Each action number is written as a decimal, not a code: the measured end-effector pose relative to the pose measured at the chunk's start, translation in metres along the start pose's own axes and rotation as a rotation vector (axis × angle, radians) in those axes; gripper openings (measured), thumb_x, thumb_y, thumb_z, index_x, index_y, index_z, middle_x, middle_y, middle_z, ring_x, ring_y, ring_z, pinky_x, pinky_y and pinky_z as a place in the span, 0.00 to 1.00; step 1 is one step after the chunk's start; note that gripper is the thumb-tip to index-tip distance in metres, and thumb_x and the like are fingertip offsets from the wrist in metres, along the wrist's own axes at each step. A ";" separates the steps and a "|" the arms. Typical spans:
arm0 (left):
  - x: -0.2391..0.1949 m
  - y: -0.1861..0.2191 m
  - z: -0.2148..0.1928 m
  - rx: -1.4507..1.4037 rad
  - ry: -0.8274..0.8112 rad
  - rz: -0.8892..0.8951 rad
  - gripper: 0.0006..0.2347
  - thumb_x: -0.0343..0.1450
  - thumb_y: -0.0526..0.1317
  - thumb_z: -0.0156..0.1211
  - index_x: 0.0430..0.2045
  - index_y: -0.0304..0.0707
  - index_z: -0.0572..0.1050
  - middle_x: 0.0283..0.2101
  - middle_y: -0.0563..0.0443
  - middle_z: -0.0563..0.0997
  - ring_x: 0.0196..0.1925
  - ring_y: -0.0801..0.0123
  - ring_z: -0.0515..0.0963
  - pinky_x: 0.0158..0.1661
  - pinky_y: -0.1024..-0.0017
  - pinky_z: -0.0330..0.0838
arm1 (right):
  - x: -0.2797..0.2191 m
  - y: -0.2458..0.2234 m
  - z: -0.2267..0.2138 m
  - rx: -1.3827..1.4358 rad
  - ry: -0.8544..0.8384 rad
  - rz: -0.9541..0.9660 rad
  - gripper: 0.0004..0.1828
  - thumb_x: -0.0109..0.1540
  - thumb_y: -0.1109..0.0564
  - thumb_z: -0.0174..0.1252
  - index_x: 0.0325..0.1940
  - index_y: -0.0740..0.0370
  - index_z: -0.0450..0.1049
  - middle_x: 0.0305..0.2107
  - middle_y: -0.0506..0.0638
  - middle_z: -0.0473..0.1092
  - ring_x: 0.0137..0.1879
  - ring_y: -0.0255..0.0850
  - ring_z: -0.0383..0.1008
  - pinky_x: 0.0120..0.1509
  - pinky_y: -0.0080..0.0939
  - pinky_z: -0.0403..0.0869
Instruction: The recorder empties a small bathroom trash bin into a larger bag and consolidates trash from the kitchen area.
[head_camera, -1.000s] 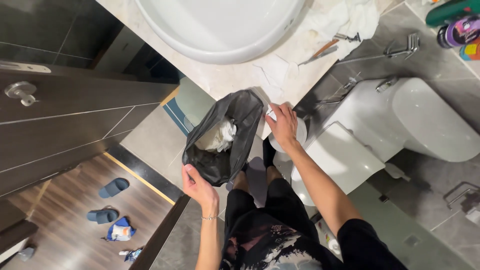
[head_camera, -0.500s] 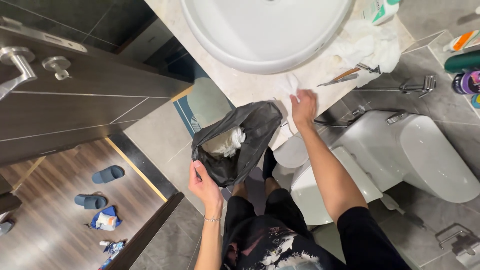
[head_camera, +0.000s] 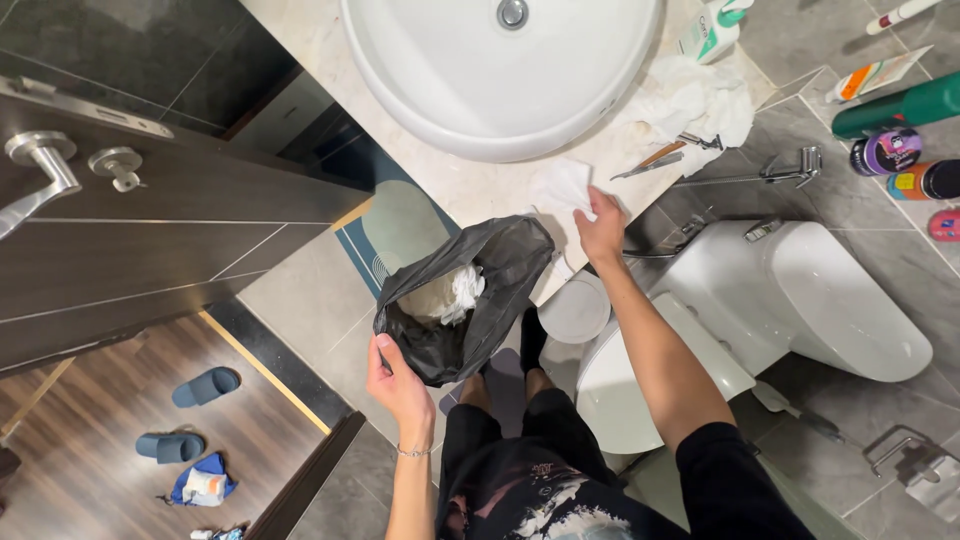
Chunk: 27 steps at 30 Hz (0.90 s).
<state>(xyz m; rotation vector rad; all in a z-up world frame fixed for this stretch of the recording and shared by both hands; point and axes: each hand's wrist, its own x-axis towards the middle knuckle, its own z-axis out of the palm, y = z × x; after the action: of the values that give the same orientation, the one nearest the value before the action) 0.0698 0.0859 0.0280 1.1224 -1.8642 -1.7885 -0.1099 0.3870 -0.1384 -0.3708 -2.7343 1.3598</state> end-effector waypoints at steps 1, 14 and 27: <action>0.002 -0.003 -0.001 -0.001 -0.003 0.000 0.19 0.80 0.45 0.51 0.58 0.25 0.74 0.45 0.54 0.81 0.42 0.82 0.72 0.43 0.80 0.67 | -0.002 0.001 0.001 -0.001 0.003 0.001 0.24 0.55 0.63 0.65 0.55 0.70 0.75 0.39 0.65 0.74 0.45 0.55 0.77 0.50 0.49 0.74; 0.034 0.001 -0.006 -0.076 -0.136 -0.033 0.18 0.81 0.43 0.51 0.58 0.24 0.74 0.47 0.50 0.81 0.43 0.78 0.74 0.45 0.78 0.69 | -0.013 -0.021 0.005 -0.261 0.098 0.079 0.29 0.59 0.47 0.69 0.61 0.61 0.74 0.56 0.58 0.72 0.62 0.55 0.70 0.65 0.53 0.66; 0.028 0.064 0.052 -0.057 0.063 0.198 0.11 0.83 0.42 0.48 0.38 0.32 0.72 0.33 0.63 0.71 0.35 0.83 0.65 0.38 0.81 0.62 | 0.053 0.055 -0.077 -0.126 -0.097 0.064 0.10 0.64 0.54 0.60 0.47 0.58 0.81 0.44 0.53 0.77 0.45 0.49 0.79 0.50 0.47 0.76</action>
<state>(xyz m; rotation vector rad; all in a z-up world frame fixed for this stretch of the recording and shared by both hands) -0.0047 0.0962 0.0723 0.9277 -1.8079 -1.6656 -0.1386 0.4914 -0.1377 -0.4139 -2.9208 1.2544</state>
